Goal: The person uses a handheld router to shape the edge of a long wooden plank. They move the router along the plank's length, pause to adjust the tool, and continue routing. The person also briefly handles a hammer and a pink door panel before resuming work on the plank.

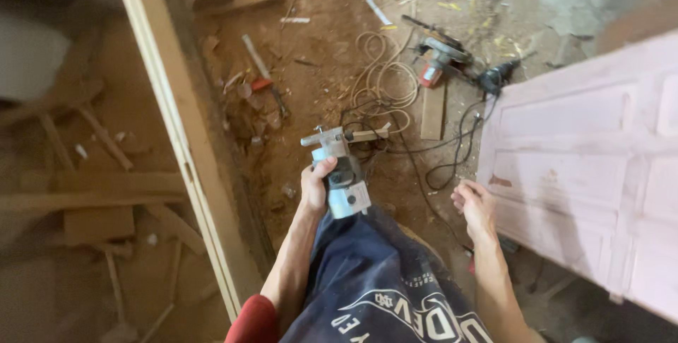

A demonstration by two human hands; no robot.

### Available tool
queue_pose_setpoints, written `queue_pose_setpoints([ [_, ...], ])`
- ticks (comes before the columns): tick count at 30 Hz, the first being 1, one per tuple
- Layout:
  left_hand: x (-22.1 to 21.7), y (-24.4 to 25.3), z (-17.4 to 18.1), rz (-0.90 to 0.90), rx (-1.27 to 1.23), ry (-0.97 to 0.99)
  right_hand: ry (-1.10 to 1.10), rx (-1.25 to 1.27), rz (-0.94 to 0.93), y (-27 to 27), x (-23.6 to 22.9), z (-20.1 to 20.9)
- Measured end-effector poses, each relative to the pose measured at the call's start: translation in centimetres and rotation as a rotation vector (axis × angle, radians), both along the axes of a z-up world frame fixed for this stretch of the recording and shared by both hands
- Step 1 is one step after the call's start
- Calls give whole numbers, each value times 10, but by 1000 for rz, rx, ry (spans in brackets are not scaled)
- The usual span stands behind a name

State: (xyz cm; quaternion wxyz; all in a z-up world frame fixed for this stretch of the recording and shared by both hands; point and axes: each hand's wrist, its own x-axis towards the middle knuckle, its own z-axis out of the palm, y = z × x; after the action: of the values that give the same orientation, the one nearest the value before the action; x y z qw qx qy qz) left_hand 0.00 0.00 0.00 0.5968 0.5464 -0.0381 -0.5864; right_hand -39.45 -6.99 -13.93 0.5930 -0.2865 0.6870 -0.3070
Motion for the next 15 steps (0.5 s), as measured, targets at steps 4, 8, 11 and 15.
queue_pose_setpoints([
  [4, 31, -26, 1, 107, 14, -53, 57, -38, 105, -52, 34, 16],
  [8, 76, -78, -10, 121, 15, -134, 174, 52, 134, -91, 78, 42],
  [11, 118, -139, -26, 120, -15, -141, 178, 91, 160, -134, 114, 61],
  [15, 189, -234, -23, 112, 10, -138, 500, 186, 265, -193, 176, 72],
])
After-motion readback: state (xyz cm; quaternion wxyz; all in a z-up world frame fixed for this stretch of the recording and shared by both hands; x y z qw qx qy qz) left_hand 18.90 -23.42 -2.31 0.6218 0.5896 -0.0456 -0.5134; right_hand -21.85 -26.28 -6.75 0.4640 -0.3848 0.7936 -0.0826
